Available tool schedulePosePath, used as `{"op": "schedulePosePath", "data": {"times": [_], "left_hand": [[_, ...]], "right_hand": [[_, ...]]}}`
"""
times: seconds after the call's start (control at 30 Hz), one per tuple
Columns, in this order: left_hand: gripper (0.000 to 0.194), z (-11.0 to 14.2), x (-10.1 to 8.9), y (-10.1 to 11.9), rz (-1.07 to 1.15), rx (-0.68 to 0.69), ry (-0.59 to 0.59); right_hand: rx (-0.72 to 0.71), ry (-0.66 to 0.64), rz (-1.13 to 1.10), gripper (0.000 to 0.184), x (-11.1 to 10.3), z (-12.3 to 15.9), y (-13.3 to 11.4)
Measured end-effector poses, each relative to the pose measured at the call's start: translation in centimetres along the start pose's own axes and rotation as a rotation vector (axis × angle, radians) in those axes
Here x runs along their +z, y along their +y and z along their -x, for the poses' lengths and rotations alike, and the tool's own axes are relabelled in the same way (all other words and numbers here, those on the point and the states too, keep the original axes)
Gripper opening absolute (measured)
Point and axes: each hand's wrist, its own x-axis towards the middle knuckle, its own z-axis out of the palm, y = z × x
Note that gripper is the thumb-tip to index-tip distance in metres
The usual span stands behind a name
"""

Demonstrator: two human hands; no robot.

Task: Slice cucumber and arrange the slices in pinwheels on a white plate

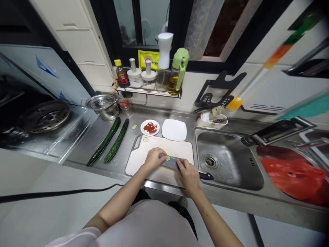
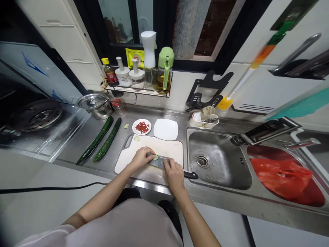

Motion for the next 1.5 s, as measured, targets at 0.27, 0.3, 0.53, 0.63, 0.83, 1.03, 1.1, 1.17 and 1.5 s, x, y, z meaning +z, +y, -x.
{"op": "schedulePosePath", "data": {"times": [0.27, 0.3, 0.53, 0.63, 0.83, 1.03, 1.1, 1.17, 1.5], "left_hand": [[0.02, -0.3, -1.0, 0.0, -0.029, -0.076, -0.099], [0.02, -0.3, -1.1, 0.0, -0.018, -0.079, -0.111], [0.011, -0.8, -1.3, -0.1, 0.151, -0.027, -0.035], [0.011, -0.9, -1.0, -0.6, 0.26, -0.092, 0.039], [0.011, -1.4, -1.0, -3.6, 0.35, -0.299, 0.231], [0.013, -2.1, -1.9, -8.2, 0.268, -0.496, 0.367], [0.014, -2.4, -2.1, -9.4, 0.207, -0.547, 0.377], [0.014, -2.7, -2.1, -10.2, 0.161, -0.565, 0.379], [0.012, -5.4, -2.0, -11.0, -0.008, -0.573, 0.324]], "right_hand": [[-0.089, 0.192, 0.024, 0.032, 0.7, -0.7, 0.0], [-0.102, 0.225, 0.023, 0.031, 0.7, -0.8, 0.0], [-0.121, 0.256, 0.012, 0.031, 0.8, -1.1, 0.1], [-0.097, 0.243, 0.013, 0.031, 0.9, -0.9, 0.3], [-0.039, 0.188, -0.015, 0.031, 2.0, 0.1, 1.4], [0.016, 0.176, -0.06, 0.031, 2.5, 0.9, 2.4], [0.025, 0.176, -0.072, 0.032, 2.6, 1.0, 2.6], [0.037, 0.181, -0.08, 0.032, 2.7, 1.0, 2.7], [0.07, 0.204, -0.102, 0.029, 2.6, 0.9, 2.8]]}}
